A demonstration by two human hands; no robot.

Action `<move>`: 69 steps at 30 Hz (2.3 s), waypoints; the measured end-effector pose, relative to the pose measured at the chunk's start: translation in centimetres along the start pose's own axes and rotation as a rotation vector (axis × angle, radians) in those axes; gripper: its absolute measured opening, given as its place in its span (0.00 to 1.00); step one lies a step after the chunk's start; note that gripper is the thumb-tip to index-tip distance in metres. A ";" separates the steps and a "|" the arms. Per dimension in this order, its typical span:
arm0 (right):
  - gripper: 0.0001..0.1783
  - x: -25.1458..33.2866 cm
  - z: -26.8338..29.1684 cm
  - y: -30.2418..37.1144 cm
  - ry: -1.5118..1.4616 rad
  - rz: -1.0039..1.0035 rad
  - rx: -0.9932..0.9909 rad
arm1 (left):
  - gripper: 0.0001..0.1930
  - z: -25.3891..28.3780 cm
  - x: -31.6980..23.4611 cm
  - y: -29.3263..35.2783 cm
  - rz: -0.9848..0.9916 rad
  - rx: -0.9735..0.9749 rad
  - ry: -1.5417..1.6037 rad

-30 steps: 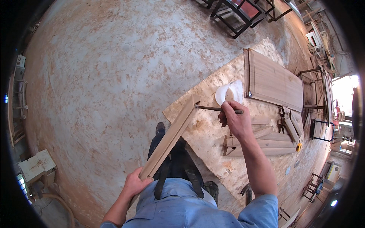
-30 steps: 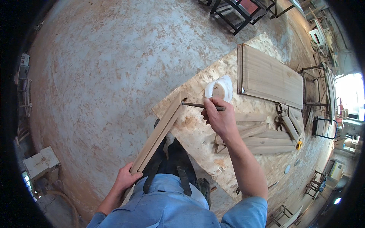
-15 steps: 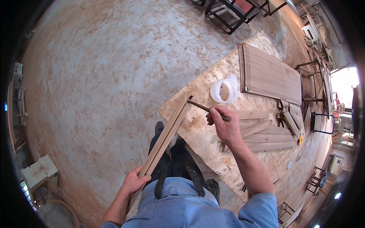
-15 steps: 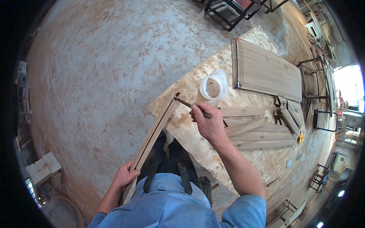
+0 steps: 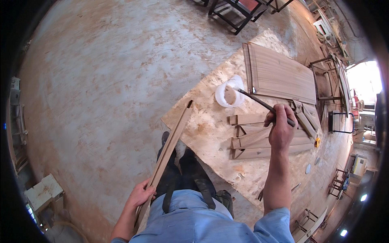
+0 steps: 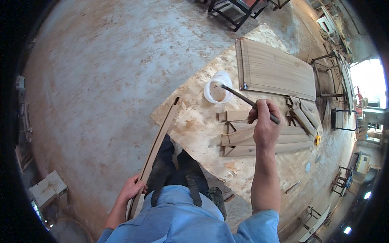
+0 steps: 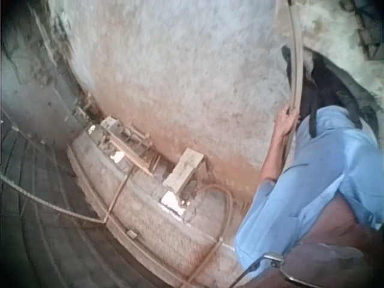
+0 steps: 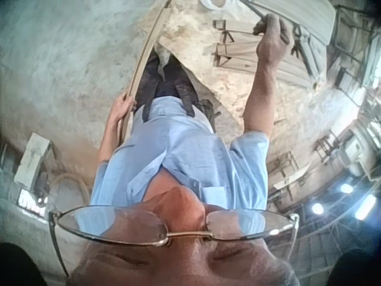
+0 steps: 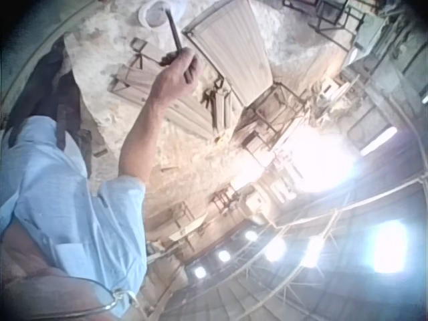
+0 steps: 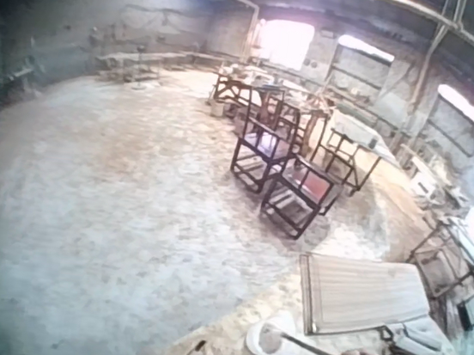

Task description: The person assembles wooden frame components by hammering joints, handling a finished wooden door, and applying adhesive with a brush to the grooves of wooden slats before joining them together.

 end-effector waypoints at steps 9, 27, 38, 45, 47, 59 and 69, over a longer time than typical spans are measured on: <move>0.12 -9.3 -1.0 -2.2 0.251 -0.208 0.183 | 0.27 0.5 0.6 0.2 -0.092 -0.050 -0.299; 0.08 -3.8 -2.9 0.2 -0.252 -0.222 0.144 | 0.30 -1.1 -2.2 2.4 -0.043 -0.439 -0.661; 0.10 -4.7 -10.0 -1.0 0.223 -0.292 0.389 | 0.34 -0.6 -1.2 1.4 -0.022 -0.452 -0.720; 0.09 -5.2 -11.4 -2.0 0.293 -0.084 0.426 | 0.36 -0.4 -1.4 1.2 -0.006 -0.439 -0.757; 0.08 -5.7 -11.5 -1.6 0.310 -0.068 0.435 | 0.34 -0.4 -1.5 1.2 -0.011 -0.447 -0.758; 0.07 -6.8 -11.6 -1.1 0.205 -0.095 0.437 | 0.27 -0.6 -1.6 1.2 -0.069 -0.450 -0.672; 0.06 -5.8 -10.2 2.3 0.233 -0.054 0.508 | 0.27 -1.0 -1.8 1.2 -0.065 -0.428 -0.643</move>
Point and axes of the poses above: each hand's wrist, its own y-axis away from the middle knuckle, its own z-axis out of the back of the hand, x = y × z, the point moved 5 cm from there along -y, towards the middle knuckle, and after that the axes turned 9 degrees about x, right-handed, at the moved point
